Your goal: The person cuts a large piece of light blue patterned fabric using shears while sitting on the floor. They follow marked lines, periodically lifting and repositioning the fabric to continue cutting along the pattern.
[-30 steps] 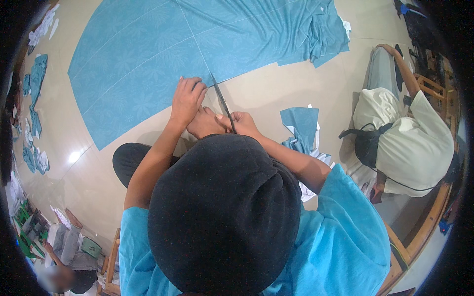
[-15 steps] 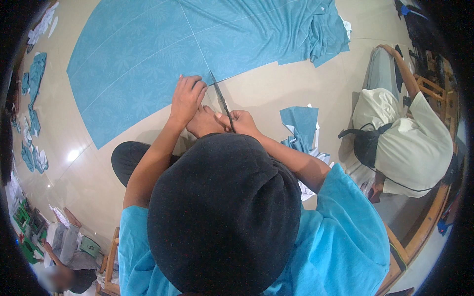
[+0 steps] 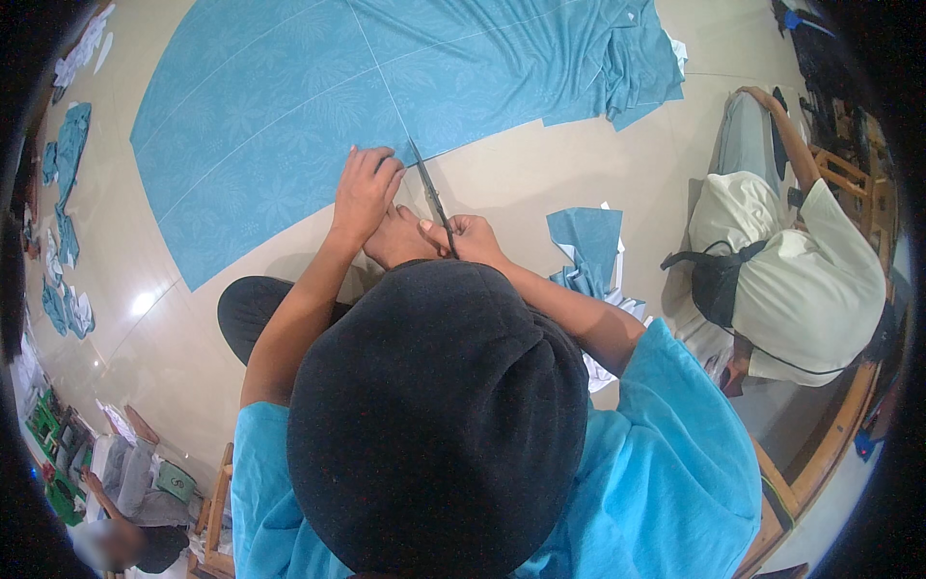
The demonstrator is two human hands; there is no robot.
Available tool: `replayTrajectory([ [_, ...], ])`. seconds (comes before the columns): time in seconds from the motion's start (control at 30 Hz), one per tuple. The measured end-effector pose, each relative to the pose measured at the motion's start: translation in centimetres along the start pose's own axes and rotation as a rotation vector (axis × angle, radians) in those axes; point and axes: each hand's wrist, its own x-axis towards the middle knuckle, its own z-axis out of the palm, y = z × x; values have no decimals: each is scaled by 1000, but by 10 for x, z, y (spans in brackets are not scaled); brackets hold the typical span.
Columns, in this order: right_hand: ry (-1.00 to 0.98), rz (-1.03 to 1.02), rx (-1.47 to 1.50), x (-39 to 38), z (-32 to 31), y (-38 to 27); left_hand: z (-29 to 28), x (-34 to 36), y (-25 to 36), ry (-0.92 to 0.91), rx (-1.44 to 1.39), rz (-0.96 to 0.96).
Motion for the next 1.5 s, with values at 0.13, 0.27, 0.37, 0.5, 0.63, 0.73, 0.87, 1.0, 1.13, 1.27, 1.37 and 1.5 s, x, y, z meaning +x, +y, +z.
replayTrajectory([
  [0.13, 1, -2, -22, -1, 0, 1, -1, 0, 0, -4, -1, -3],
  [0.27, 1, -11, -13, 0, 0, 3, -1, 0, 1, -5, -1, -6],
  [0.37, 0, 2, -20, 0, 1, 5, 0, 0, 0, -12, 2, -11],
  [0.5, -4, -10, 4, 1, 2, 6, 0, 0, 0, -9, 2, -11],
  [0.63, -3, -14, -4, 0, 2, 4, -1, 0, 1, -5, -14, -17],
  [0.73, 9, -12, -30, -2, 3, 1, -1, 1, 1, -4, -19, -20],
  [0.87, 5, -9, -43, -4, 4, -4, -1, 1, 1, -2, -26, -24],
  [1.0, 20, 16, -55, -6, 4, -6, -1, 1, 1, 2, -28, -26],
  [1.13, 10, 7, -32, -6, 3, -4, -1, 1, 1, 2, -36, -22],
  [1.27, -4, -7, -25, -3, 2, 2, -2, 1, 1, 10, -45, -16],
  [1.37, 1, -4, 28, 4, 4, 3, -2, 1, 0, 25, -67, -17],
  [1.5, -28, -16, 83, 13, 5, -3, -4, 1, 1, 37, -84, -26],
])
